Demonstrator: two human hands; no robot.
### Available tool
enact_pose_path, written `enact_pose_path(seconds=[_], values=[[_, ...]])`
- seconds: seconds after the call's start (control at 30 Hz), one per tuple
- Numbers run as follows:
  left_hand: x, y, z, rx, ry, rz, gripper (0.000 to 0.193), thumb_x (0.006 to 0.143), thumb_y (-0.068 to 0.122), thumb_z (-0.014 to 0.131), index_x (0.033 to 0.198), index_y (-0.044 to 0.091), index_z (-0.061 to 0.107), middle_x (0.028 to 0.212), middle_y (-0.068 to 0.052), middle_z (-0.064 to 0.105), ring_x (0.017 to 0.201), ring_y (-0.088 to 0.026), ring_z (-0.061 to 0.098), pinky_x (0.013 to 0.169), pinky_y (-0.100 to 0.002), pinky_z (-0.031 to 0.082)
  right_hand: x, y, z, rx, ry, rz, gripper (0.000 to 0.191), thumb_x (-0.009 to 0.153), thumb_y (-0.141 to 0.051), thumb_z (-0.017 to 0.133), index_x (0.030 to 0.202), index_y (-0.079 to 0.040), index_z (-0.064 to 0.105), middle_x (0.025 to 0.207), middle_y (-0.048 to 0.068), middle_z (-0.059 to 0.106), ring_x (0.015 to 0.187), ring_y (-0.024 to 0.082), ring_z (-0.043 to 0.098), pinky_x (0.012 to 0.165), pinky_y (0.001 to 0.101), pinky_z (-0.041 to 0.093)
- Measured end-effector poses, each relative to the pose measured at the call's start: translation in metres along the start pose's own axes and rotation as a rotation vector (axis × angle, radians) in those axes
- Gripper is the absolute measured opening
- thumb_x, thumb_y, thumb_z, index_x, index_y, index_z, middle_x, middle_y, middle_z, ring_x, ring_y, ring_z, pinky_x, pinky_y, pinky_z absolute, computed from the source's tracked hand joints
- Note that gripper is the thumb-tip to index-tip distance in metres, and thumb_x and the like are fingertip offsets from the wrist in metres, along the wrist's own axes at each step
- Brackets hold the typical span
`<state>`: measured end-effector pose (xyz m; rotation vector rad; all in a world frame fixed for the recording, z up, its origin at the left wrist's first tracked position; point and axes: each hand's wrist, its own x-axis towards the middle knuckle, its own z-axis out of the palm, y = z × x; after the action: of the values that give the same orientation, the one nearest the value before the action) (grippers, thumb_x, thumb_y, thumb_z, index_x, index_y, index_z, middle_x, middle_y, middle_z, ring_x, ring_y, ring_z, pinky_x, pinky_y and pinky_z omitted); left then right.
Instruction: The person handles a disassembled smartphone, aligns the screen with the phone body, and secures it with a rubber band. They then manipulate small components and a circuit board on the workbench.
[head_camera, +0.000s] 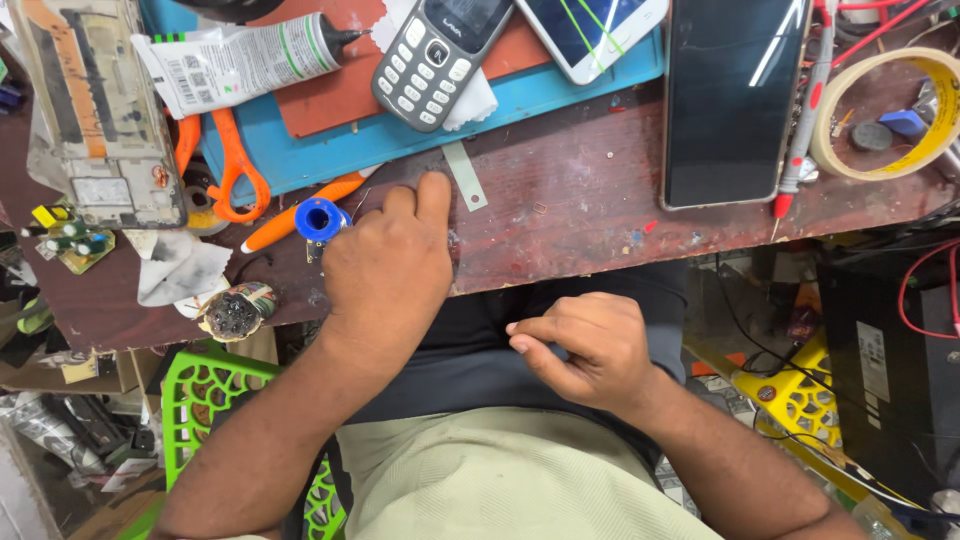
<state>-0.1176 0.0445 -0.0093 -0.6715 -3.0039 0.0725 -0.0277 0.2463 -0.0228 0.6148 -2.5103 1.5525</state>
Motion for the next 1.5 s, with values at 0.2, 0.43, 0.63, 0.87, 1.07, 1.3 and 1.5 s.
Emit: enact_pose_path(seconds=[0.2,0.43,0.63,0.87,1.07,1.3,1.5], values=[[-0.002,0.003,-0.001,0.03,0.001,-0.012,0.011,0.088,0.014,0.063,0.095,0.014,0.055,0.077,-0.003,0.062,0.059,-0.02,0.069,0.045,-0.034,0.053,0.001,0.0,-0.002,-0.013,0.002,-0.003,0.007,0.082,-0.008,0.079,0.088,-0.007,0.075,0.065,0.003,0.064,0.053,0.016,0.06,0.051,0.0315,0.044],[-0.006,-0.003,0.006,-0.162,0.04,-0.066,0.009,0.096,0.018,0.062,0.098,0.012,0.055,0.075,-0.004,0.062,0.057,-0.022,0.069,0.042,-0.037,0.051,0.0,0.0,0.002,-0.045,-0.019,0.017,0.005,0.082,-0.008,0.078,0.085,-0.007,0.075,0.068,0.004,0.066,0.053,0.017,0.059,0.051,0.0315,0.043],[-0.003,-0.004,0.01,-0.138,0.028,-0.056,0.01,0.089,0.013,0.061,0.096,0.014,0.054,0.077,-0.006,0.064,0.059,-0.023,0.07,0.042,-0.038,0.051,0.001,-0.003,0.007,-0.058,-0.009,0.062,0.004,0.082,-0.007,0.078,0.084,-0.005,0.076,0.064,0.004,0.064,0.047,0.015,0.052,0.049,0.0304,0.039],[-0.014,-0.009,-0.038,-0.565,-0.04,-0.123,0.017,0.102,0.024,0.06,0.092,0.011,0.055,0.079,-0.011,0.066,0.066,-0.035,0.068,0.054,-0.048,0.053,-0.002,-0.003,0.008,-0.064,-0.013,0.111,0.005,0.084,-0.006,0.078,0.088,-0.005,0.075,0.066,0.003,0.065,0.049,0.012,0.052,0.051,0.0281,0.04],[-0.029,-0.016,-0.064,-0.73,-0.054,-0.06,0.026,0.102,0.031,0.062,0.093,0.007,0.056,0.084,-0.011,0.067,0.069,-0.033,0.07,0.054,-0.044,0.053,0.002,-0.003,0.014,0.207,0.077,0.275,0.057,0.083,-0.01,0.075,0.132,0.006,0.05,0.094,0.008,0.072,0.057,0.006,0.058,0.054,0.0216,0.047],[-0.023,0.0,-0.033,-0.512,-0.04,0.056,0.014,0.101,0.025,0.064,0.096,0.013,0.06,0.079,-0.007,0.068,0.071,-0.025,0.071,0.058,-0.041,0.055,0.008,-0.009,0.015,-0.083,-0.091,0.193,0.021,0.082,-0.007,0.08,0.102,-0.005,0.076,0.079,0.005,0.071,0.056,0.012,0.06,0.054,0.0261,0.046],[-0.027,-0.003,-0.048,-0.676,0.246,0.28,0.025,0.083,0.014,0.067,0.107,0.009,0.068,0.077,-0.006,0.064,0.068,-0.024,0.068,0.061,-0.037,0.054,0.004,-0.012,0.012,-0.007,-0.023,0.204,0.027,0.085,-0.009,0.078,0.109,0.0,0.068,0.083,0.006,0.072,0.06,0.011,0.063,0.057,0.024,0.049]])
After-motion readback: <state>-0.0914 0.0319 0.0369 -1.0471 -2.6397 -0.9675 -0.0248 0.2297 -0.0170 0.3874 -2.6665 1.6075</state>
